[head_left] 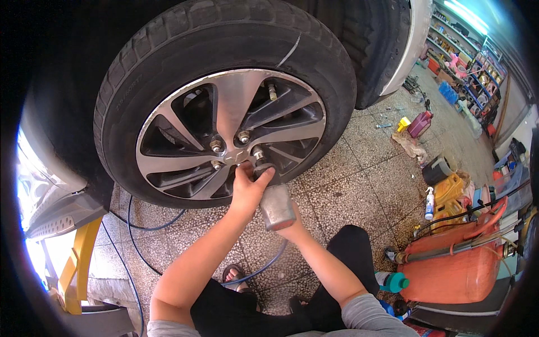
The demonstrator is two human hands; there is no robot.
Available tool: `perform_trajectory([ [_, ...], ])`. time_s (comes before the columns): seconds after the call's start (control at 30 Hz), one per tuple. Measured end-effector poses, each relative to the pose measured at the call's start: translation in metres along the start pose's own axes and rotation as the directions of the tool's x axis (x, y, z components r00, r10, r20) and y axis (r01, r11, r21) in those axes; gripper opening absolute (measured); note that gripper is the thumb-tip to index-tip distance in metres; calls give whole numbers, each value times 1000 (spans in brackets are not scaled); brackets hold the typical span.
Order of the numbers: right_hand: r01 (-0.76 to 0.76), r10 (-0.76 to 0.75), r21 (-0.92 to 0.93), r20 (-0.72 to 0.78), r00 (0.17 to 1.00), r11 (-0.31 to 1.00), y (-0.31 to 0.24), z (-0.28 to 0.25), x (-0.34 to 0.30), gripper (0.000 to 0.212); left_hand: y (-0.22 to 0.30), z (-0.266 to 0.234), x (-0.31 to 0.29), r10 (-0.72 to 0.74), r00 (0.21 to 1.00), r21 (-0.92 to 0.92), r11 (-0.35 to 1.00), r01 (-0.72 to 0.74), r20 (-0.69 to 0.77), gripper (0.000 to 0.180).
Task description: The person mounts a tire onto a car wheel hub, hand-tightens the lug nuts, and then uses an impact wrench to fully tighten them.
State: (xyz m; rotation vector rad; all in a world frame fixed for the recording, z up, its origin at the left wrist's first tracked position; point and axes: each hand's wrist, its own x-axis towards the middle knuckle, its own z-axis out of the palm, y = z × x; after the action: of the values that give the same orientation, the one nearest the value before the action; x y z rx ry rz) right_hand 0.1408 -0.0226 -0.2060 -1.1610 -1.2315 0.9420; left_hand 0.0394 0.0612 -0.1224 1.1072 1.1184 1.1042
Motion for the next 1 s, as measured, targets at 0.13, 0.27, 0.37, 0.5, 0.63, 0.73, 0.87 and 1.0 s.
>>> perform_trajectory([
  [0.13, 73, -72, -262, 12, 997, 962, 2, -2, 1, 22, 5, -7, 3, -240, 916, -276, 902, 333, 321, 42],
  [0.27, 54, -61, -200, -33, 998, 978, 7, -9, 4, 24, 3, -7, 12, -218, 908, -297, 896, 331, 356, 48],
  [0.37, 26, -28, -72, -23, 999, 997, 9, -13, 5, 23, 0, -4, 14, -215, 908, -318, 887, 336, 360, 57],
  [0.5, 29, -29, -111, 5, 1000, 993, 8, -12, 5, 20, -3, -3, 15, -203, 922, -303, 902, 306, 329, 42],
  [0.63, -14, 14, -69, -5, 1000, 997, 11, -11, 5, 18, -6, -2, 16, -208, 929, -289, 910, 298, 305, 34],
  [0.73, -14, 14, -79, -8, 1000, 997, 13, -12, 6, 19, -7, -1, 16, -191, 937, -287, 917, 277, 293, 34],
  [0.87, -45, 45, -191, -8, 999, 981, 11, -12, 5, 20, -5, -1, 15, -200, 932, -303, 907, 293, 301, 36],
  [1.0, 9, -10, -65, -4, 1000, 998, 8, -12, 3, 21, -3, -1, 13, -206, 931, -310, 902, 300, 301, 40],
])
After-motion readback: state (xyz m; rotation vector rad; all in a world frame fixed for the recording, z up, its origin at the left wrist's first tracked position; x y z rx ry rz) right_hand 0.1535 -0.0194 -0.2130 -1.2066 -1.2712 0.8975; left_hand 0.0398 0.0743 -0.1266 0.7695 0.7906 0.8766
